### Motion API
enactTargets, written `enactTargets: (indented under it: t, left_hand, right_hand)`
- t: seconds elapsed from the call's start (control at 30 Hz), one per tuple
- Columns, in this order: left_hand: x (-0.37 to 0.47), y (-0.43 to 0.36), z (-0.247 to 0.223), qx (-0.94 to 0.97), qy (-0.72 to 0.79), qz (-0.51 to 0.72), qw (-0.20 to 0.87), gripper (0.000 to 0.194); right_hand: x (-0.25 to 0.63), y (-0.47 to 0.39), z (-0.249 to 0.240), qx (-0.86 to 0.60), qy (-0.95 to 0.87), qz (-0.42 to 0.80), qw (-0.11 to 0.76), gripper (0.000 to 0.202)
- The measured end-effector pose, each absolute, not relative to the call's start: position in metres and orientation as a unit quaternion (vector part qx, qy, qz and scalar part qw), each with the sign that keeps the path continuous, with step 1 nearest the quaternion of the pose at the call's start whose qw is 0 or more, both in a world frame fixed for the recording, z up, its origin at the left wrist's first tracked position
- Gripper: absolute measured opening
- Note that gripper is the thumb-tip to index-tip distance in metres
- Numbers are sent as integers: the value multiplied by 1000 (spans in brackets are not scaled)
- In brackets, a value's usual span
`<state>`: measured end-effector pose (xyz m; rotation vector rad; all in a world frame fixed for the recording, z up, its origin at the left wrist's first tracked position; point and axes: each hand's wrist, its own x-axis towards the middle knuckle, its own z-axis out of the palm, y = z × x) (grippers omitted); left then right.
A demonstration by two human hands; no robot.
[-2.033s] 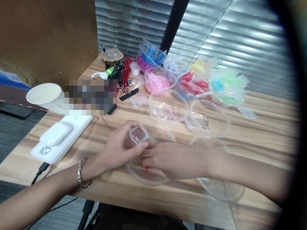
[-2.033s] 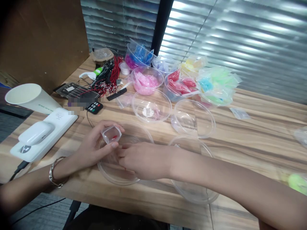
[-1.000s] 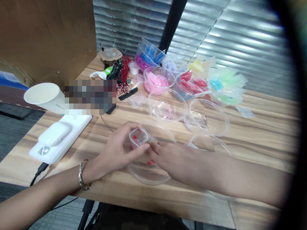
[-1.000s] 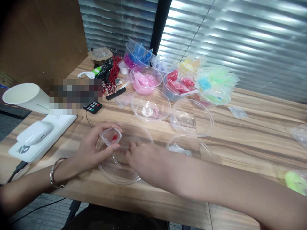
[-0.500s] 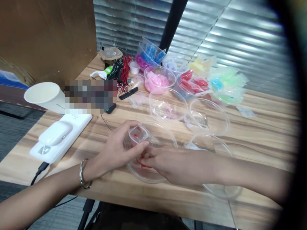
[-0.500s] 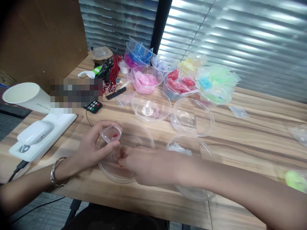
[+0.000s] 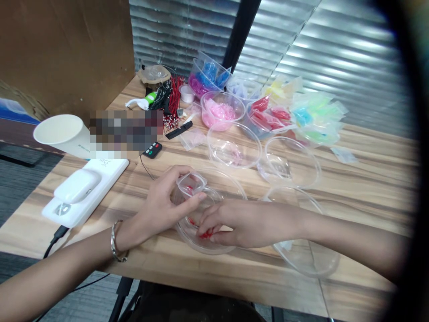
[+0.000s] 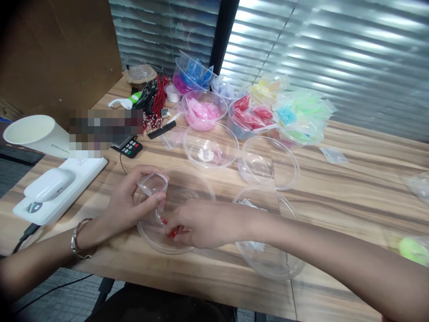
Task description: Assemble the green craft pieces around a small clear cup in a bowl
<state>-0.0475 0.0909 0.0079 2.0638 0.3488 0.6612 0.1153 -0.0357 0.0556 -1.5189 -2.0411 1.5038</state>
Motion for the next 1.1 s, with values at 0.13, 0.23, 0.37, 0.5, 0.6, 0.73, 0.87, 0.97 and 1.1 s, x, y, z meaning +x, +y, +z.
enactTargets:
  t: [0.13,0.23,0.37,0.5,0.6,0.73,0.87,0.97,1.1]
  left_hand:
    - [-48,91,8,837,143,265,457,31]
    - [-49,91,7,837,143,269,455,31]
    - [-50,90,7,838,148,265,453,32]
    - [-49,90,7,842,145,268,445,32]
    - [-49,90,8,843,143,266,444,32]
    - [-49,90,7,844,146,267,442,31]
    - [-51,90,6,852,138,270,426,30]
    - [-51,90,7,858,130,267,419,33]
    - [-51,89,11,863,122,241,426,34]
  right_hand:
    - [117,-31,52,-520,-614,588,81,28]
    - [118,-28,52,-519,-601,602,90,23]
    - [117,-26,54,-504,-612,604,89,16]
    - [116,-25,54,-503,-624,594,73,15]
    - [116,-26,52,-510,-621,589,85,14]
    - [113,-30,49,-527,-623,567,112,15]
    - [113,-34,51,-571,-598,524,204,20]
    - [120,-35,57,-623,-571,461,271,20]
    - [129,-34,71,-655,-566,395,306,19]
